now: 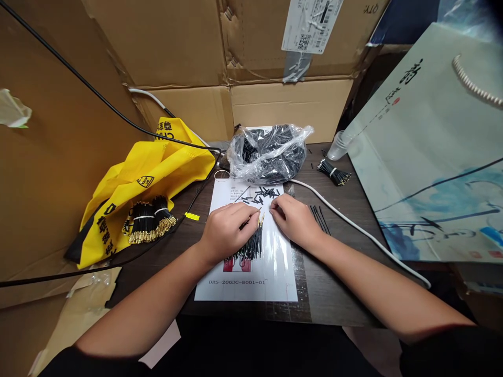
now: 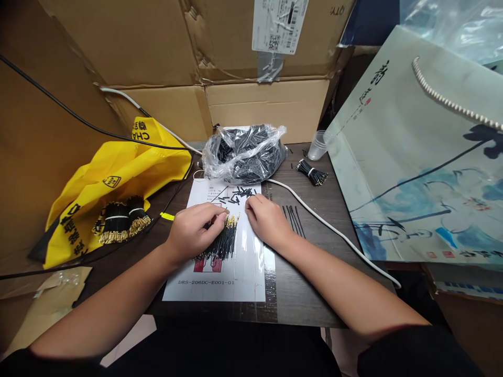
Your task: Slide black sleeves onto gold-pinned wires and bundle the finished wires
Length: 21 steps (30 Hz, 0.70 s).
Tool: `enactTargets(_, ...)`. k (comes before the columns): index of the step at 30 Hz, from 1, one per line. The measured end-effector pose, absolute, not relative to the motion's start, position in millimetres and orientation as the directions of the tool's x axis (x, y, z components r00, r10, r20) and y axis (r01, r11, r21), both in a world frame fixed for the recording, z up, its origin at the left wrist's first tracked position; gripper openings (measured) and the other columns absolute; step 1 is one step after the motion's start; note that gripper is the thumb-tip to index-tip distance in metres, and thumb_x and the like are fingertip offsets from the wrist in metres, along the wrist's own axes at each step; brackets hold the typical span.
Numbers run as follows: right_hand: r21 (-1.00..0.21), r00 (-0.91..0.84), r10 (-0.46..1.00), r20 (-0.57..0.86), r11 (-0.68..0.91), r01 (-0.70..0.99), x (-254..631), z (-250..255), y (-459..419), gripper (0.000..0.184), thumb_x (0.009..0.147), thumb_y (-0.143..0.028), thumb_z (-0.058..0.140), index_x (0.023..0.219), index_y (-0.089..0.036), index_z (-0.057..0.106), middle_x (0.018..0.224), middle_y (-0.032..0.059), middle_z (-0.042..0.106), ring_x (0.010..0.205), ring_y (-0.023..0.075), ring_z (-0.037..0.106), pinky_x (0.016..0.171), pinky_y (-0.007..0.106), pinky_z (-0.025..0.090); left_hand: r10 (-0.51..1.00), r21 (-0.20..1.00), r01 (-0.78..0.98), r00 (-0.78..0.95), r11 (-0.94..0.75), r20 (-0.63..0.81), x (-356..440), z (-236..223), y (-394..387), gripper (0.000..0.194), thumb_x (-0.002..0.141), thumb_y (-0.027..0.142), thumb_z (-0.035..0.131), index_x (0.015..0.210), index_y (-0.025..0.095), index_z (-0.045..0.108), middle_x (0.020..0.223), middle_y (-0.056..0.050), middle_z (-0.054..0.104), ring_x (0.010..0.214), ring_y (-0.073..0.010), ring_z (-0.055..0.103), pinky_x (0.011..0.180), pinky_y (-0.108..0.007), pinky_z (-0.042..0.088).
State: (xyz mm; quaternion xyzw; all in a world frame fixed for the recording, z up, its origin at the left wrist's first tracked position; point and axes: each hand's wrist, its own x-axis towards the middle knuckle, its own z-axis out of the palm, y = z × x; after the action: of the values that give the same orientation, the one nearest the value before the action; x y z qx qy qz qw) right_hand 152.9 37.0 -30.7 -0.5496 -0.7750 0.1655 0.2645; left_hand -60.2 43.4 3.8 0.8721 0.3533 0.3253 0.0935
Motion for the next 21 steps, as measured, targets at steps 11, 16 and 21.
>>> enactTargets(11, -0.741, -0.143, 0.812, 0.565, 0.576, 0.345, 140.7, -23.0, 24.3, 0.010, 0.090, -0.015, 0.061, 0.097, -0.022, 0.061, 0.098, 0.0037, 0.072, 0.088, 0.0152, 0.067, 0.077, 0.031, 0.055, 0.669, 0.281, 0.622, 0.571, -0.731, 0.476, -60.2, 1.0, 43.7, 0.019, 0.095, 0.028, 0.056, 0.102, 0.021, 0.071, 0.081, -0.002, 0.064, 0.074, -0.0143, 0.061, 0.068, -0.026, 0.047)
enactTargets(16, -0.736, -0.058, 0.815, 0.576, 0.548, 0.397, 142.4, -27.3, 22.1, 0.016, 0.089, -0.020, 0.064, 0.105, -0.023, 0.063, 0.095, 0.0022, 0.074, 0.077, 0.0138, 0.069, 0.073, 0.030, 0.058, 0.670, 0.270, 0.630, 0.572, -0.728, 0.473, -60.6, -0.2, 43.9, 0.020, 0.095, 0.029, 0.055, 0.104, 0.022, 0.072, 0.079, -0.002, 0.061, 0.072, -0.0131, 0.059, 0.067, -0.025, 0.046)
enactTargets(21, -0.769, -0.053, 0.841, 0.538, 0.516, 0.377, 143.6, -26.9, 23.5, 0.014, 0.090, -0.021, 0.064, 0.104, -0.023, 0.066, 0.095, 0.0020, 0.076, 0.074, 0.0133, 0.071, 0.070, 0.029, 0.059, 0.672, 0.282, 0.624, 0.573, -0.729, 0.469, -59.6, -2.4, 45.1, 0.019, 0.095, 0.029, 0.056, 0.102, 0.023, 0.073, 0.079, -0.002, 0.061, 0.072, -0.0129, 0.059, 0.067, -0.025, 0.046)
